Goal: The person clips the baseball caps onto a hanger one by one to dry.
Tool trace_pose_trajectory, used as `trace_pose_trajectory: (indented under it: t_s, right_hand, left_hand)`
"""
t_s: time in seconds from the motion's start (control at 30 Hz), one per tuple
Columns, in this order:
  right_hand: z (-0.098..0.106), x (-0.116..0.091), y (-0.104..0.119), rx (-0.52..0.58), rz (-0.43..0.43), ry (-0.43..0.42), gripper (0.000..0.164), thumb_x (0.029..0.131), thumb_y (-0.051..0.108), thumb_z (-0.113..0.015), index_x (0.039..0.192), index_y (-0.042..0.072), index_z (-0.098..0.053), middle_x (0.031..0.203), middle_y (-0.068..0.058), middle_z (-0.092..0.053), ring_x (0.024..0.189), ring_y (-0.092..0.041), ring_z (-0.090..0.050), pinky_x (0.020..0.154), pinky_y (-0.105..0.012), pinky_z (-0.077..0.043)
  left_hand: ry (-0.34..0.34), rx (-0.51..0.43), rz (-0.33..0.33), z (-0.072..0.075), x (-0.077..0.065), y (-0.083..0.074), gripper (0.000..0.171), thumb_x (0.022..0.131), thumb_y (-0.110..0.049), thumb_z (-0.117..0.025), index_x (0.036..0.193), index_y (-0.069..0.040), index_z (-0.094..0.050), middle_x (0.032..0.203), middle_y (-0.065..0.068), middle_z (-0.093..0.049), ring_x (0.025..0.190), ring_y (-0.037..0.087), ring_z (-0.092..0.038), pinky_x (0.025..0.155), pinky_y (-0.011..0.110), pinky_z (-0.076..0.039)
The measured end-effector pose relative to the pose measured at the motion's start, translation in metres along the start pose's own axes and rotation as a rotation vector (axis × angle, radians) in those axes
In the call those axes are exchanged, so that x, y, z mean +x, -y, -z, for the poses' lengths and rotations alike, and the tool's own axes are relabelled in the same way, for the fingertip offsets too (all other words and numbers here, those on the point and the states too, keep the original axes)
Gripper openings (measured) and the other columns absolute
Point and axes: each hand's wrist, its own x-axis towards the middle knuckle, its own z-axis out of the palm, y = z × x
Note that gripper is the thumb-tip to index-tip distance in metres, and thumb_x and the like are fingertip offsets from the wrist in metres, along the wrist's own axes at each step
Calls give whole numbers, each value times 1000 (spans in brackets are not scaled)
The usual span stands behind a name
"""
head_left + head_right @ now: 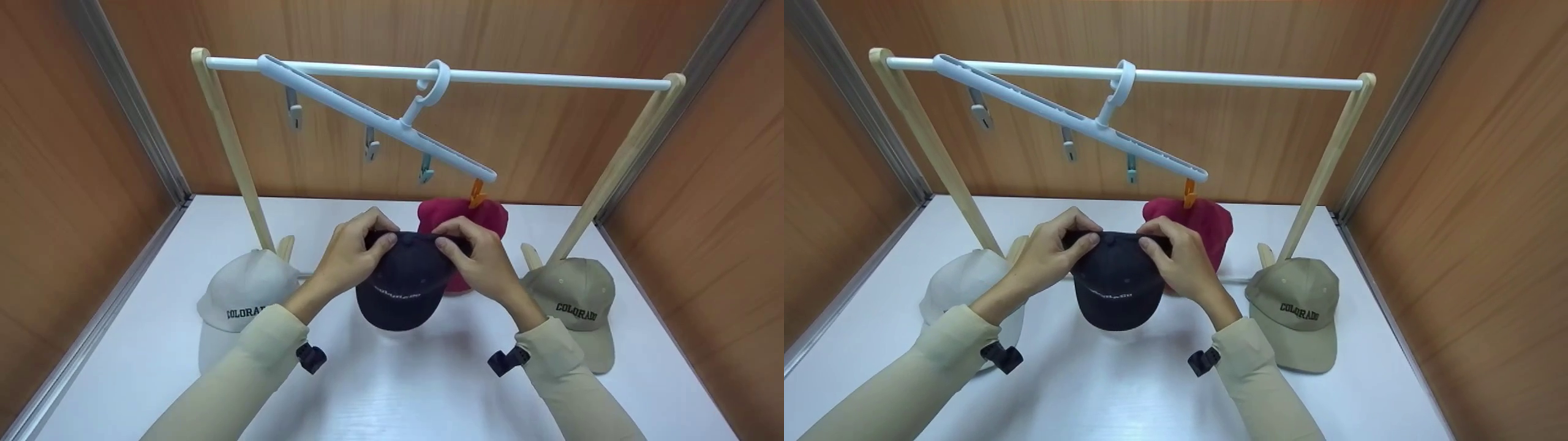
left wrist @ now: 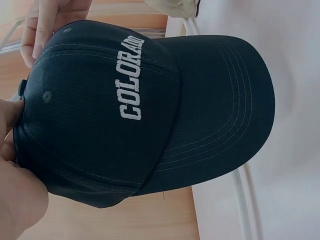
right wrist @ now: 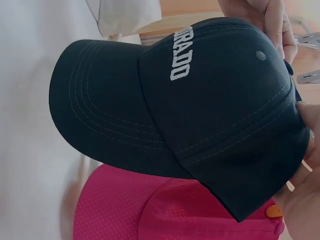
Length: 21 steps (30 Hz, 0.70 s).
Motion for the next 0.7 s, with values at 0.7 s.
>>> trace_pose_trajectory:
  t_s: [0.7]
  right_hand:
    - [11,15,6,-15,-71,-19,17,101,10,-73,118,10,-75,112,0,-78,101,-16,-71,94,-24,-57]
  left_hand:
    - [-90,45,1,-2,16,-5,3,106,-9,-65,107,-11,-67,104,1,-71,99,17,-60,92,37,-49]
